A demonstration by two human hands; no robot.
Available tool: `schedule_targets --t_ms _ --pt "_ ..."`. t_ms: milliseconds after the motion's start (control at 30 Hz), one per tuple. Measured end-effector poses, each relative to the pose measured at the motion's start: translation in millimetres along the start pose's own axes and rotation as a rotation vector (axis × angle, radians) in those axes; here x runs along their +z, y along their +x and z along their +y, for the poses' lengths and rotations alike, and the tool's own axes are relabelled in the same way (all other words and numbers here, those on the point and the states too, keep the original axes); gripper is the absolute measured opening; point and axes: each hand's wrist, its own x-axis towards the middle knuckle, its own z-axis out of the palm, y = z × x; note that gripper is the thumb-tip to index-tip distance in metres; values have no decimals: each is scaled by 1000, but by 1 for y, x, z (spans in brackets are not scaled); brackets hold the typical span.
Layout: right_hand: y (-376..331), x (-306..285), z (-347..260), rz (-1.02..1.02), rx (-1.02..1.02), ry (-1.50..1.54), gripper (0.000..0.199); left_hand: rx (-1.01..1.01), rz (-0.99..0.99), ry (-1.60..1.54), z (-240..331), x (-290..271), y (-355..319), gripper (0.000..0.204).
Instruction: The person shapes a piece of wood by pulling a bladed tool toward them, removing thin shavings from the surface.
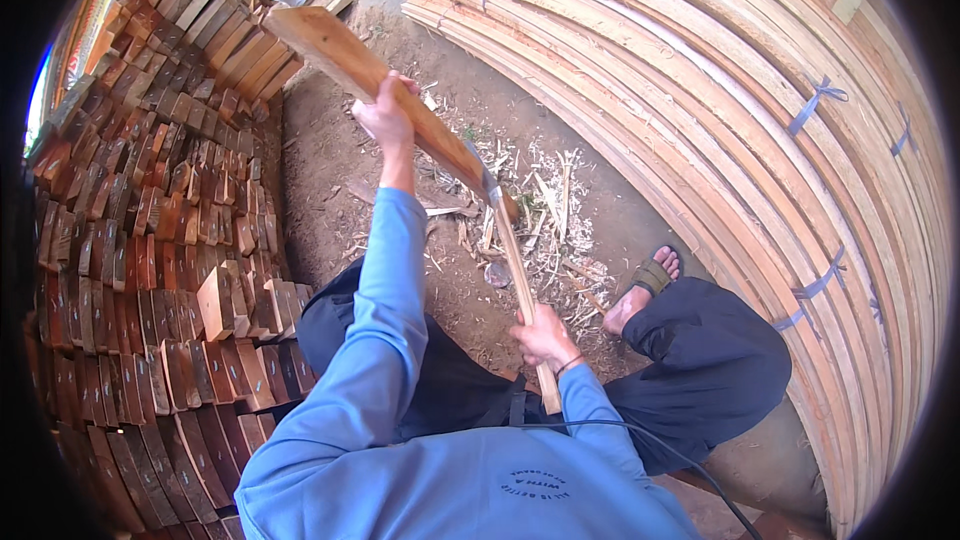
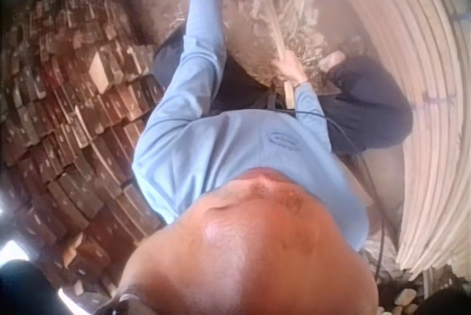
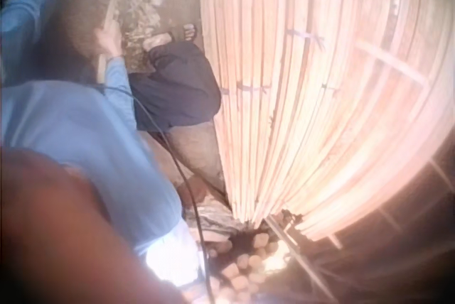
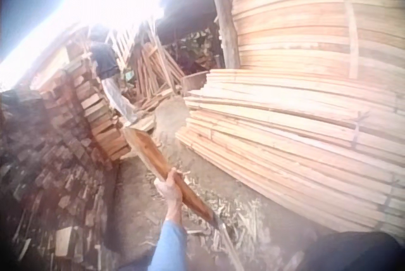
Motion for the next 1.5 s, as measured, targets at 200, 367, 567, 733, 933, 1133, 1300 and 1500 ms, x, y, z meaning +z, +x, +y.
schedule_targets --t_ms 200,367,567,733,933,1133,1300,1500 --pt "4 11 -15 8 -103 -116 26 -4 7 -40 -8 -20 17 17" --pt "-5 11 7 -31 -9 -63 28 -49 189 33 -4 -53 37 17" --pt "2 27 -7 6 -33 -19 28 -23 61 -46 0 -49 20 14" --pt "9 6 1 -17 13 -81 28 -36 144 2 -1 -39 9 16" --pt "-11 15 -9 -18 -42 -15 28 -33 36 -45 4 -28 14 17" --pt "6 15 -12 -12 25 34 26 37 94 61 -3 -25 8 15" --pt "-4 14 -4 -30 -12 -22 27 -43 154 29 2 -36 21 19" --pt "15 10 -4 -5 -46 0 26 20 80 21 5 -26 -4 14"
